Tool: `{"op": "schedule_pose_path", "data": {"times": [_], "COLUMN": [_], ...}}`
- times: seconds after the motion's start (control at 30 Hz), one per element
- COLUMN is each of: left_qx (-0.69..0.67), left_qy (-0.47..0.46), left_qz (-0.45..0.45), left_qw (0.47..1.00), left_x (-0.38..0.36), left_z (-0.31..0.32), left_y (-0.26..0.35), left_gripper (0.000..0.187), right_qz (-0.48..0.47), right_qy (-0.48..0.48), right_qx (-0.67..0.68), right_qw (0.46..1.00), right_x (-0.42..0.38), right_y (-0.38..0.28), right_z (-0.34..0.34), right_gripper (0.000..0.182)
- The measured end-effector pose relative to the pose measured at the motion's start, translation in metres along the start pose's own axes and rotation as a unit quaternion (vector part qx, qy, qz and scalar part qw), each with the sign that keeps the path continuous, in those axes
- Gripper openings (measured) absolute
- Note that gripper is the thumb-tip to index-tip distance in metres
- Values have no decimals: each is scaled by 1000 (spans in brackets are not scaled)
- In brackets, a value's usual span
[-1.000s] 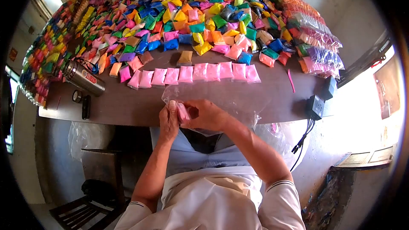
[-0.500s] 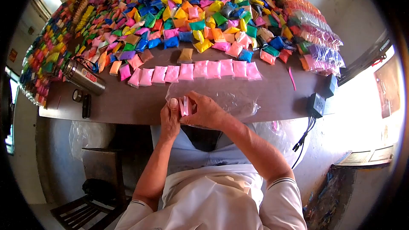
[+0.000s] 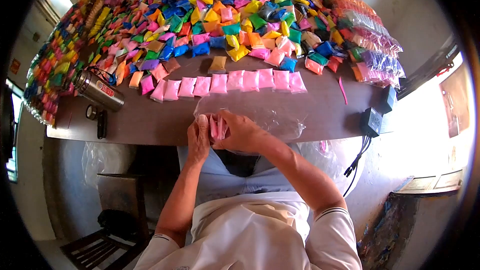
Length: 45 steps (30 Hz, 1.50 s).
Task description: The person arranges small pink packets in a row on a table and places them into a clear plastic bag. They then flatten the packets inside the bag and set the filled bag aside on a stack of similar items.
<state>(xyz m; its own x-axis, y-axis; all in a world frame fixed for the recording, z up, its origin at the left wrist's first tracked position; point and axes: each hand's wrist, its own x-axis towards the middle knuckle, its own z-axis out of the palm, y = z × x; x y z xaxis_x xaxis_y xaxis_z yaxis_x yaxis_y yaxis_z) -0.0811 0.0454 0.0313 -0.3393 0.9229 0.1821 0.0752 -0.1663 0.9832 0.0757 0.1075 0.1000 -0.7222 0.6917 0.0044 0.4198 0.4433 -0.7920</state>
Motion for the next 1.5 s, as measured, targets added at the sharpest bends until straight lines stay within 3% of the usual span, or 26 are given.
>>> {"op": "schedule_pose_path", "data": {"times": [0.1, 0.17, 0.37, 0.6, 0.67, 0.8, 0.87, 0.97, 1.07, 1.1, 1.17, 1.2, 1.27, 1.33, 1.4, 1.47, 1.5], "left_qx": [7, -26, -39, 8, -56, -29, -78, -50, -35, -44, -8, -16, 17, 21, -15, -19, -16], "left_qy": [-11, -14, -46, -35, -34, -32, -55, -18, -27, -37, -42, -46, -38, -36, -28, -28, -33], "left_qz": [15, -16, 28, 0, -31, -27, -40, -7, -20, -17, -41, -40, 11, -9, -4, 3, 7], "left_qw": [1000, 999, 998, 999, 997, 999, 995, 999, 999, 998, 998, 998, 999, 999, 999, 999, 999], "left_x": [1, 0, -1, 0, -1, -1, -3, 0, -3, -2, -3, -1, 0, -1, -1, 0, 0], "left_z": [1, 1, -7, -7, -6, -5, -5, -5, -10, -8, -9, -9, -10, -9, -6, -7, -7], "left_y": [6, 7, -11, -5, -4, 0, 10, -7, -8, -5, 4, 2, -3, 0, 0, -1, -1], "left_gripper": [60, 43, 39, 32, 28, 29, 28, 36, 31, 31, 33, 33, 33, 32, 32, 32, 33], "right_qz": [18, 47, -29, 17, -26, 14, -40, -77, -104, -98, -179, -174, -110, -191, -60, 111, 122], "right_qy": [-29, -25, 23, -30, 56, 55, 46, 77, 95, 102, 117, 117, 41, 202, 373, 441, 416], "right_qx": [-13, 0, -94, -99, -83, -21, -45, -46, -33, -43, -69, -78, 28, 42, 52, 57, 7], "right_qw": [999, 999, 995, 995, 995, 998, 997, 993, 990, 989, 974, 975, 993, 960, 925, 889, 901], "right_x": [-4, -6, -2, 1, -6, -12, -11, -11, -11, -16, -29, -40, -70, -91, -101, -84, -76], "right_y": [-3, -2, 4, -3, 1, -8, 3, 3, 15, 13, -3, -23, -63, -42, -37, -1, 29], "right_z": [-5, -3, 9, 9, 10, -2, 8, 21, 29, 25, 11, -11, -62, -93, -122, -152, -162], "right_gripper": [64, 63, 59, 61, 45, 36, 30, 24, 22, 22, 22, 22, 20, 10, 11, 15, 17]}}
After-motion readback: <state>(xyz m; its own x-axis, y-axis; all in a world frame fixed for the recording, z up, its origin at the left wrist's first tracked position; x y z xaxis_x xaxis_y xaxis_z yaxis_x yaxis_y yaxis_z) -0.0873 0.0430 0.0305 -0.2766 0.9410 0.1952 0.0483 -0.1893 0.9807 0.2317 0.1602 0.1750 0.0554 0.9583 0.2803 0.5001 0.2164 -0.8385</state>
